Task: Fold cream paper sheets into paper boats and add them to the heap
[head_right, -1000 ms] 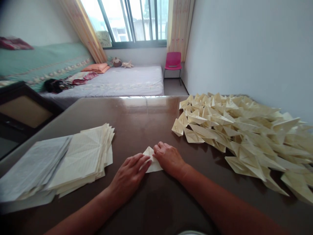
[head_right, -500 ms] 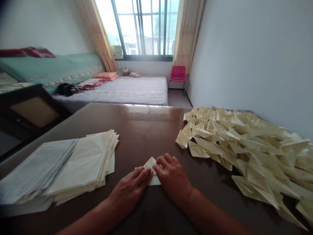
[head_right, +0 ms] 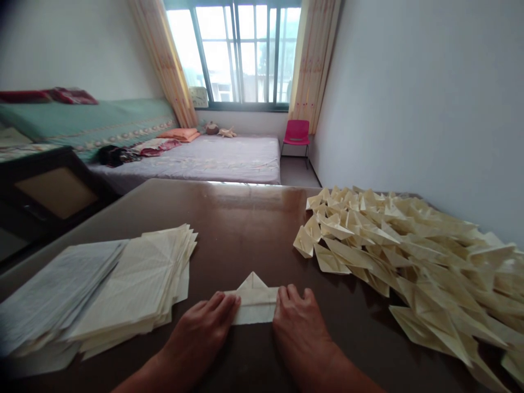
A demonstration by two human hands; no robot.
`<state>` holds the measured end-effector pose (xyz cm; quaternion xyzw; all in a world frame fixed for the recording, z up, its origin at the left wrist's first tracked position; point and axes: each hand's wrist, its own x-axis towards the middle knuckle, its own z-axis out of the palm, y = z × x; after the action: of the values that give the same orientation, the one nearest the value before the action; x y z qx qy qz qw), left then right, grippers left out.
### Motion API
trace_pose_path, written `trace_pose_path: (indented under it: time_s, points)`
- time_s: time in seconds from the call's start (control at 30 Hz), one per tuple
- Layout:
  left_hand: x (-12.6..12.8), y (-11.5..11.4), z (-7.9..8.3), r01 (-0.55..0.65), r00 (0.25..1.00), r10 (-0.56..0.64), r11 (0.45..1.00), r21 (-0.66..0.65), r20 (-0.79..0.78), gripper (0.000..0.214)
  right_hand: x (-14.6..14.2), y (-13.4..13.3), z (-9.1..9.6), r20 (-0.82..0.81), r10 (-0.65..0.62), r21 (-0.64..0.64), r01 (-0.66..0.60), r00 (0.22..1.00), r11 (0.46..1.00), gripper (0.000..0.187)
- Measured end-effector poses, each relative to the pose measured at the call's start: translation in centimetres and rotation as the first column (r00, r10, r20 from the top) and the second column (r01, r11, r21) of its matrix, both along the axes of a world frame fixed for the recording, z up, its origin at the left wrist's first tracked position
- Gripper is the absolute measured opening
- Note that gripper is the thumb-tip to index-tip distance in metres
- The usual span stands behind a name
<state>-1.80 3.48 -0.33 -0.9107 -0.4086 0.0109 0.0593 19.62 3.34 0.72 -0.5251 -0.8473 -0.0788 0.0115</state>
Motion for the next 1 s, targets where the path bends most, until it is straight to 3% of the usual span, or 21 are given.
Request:
trace_pose_path:
  time_s: [0.1,0.23,0.37,0.5,0.57,0.63,0.73,0.8,0.87,0.93,1.0]
  points:
    - [-0.3,0.3,0.4,-0.015,0.999,0.016,0.999,-0.039,0.028,0.029,-0.1,1.4,0.0,-0.106,-0.043,-0.012,0.042,0.993,0.999,0.007]
    - [-0.4,0.7,0.3,-0.005,0.995,0.01,0.999,-0.046,0.101,0.027,0.0,3.0,-0.8,-0.311,-0.092,-0.121,0.057,0.946,0.991,0.02]
    - [-0.6,1.1,-0.3,0.009,0.991,-0.011,1.0,0.017,0.133,0.017,0.3,3.5,-1.6,-0.496,-0.16,-0.284,0.015,0.854,0.959,0.013]
    - [-0.9,1.5,-0.5,0.019,0.981,-0.036,0.995,0.094,0.192,0.015,-0.4,3.1,-1.3,-0.65,-0.234,-0.385,-0.048,0.723,0.922,0.008]
    - [-0.9,1.6,-0.4,0.01,0.959,-0.065,0.98,0.197,0.275,0.014,-0.9,2.8,-0.7,-0.75,-0.198,-0.326,-0.091,0.631,0.941,0.003]
    - [-0.9,1.6,-0.1,-0.019,0.921,-0.12,0.937,0.349,0.372,0.023,-1.2,2.4,-0.2,-0.824,-0.059,-0.163,-0.136,0.564,0.977,0.006]
    - [-0.8,1.3,0.5,-0.04,0.861,-0.218,0.872,0.488,0.46,0.035,-1.3,1.7,0.4,-0.779,0.225,0.092,-0.248,0.585,0.964,0.02]
    - [-0.7,1.0,1.1,0.014,0.825,-0.275,0.883,0.47,0.493,0.034,-1.3,1.2,0.4,-0.705,0.371,0.194,-0.339,0.604,0.92,0.027]
    - [-0.6,0.9,1.7,0.072,0.783,-0.306,0.909,0.41,0.541,0.029,-1.2,0.9,0.2,-0.688,0.458,0.25,-0.409,0.563,0.878,0.027]
    - [-0.6,0.9,2.1,0.096,0.739,-0.303,0.931,0.351,0.602,0.022,-1.2,1.0,-0.1,-0.742,0.469,0.273,-0.424,0.479,0.864,0.023]
    - [-0.6,1.0,2.2,0.1,0.688,-0.28,0.95,0.295,0.669,0.017,-1.2,1.5,-0.5,-0.809,0.41,0.258,-0.371,0.422,0.892,0.02]
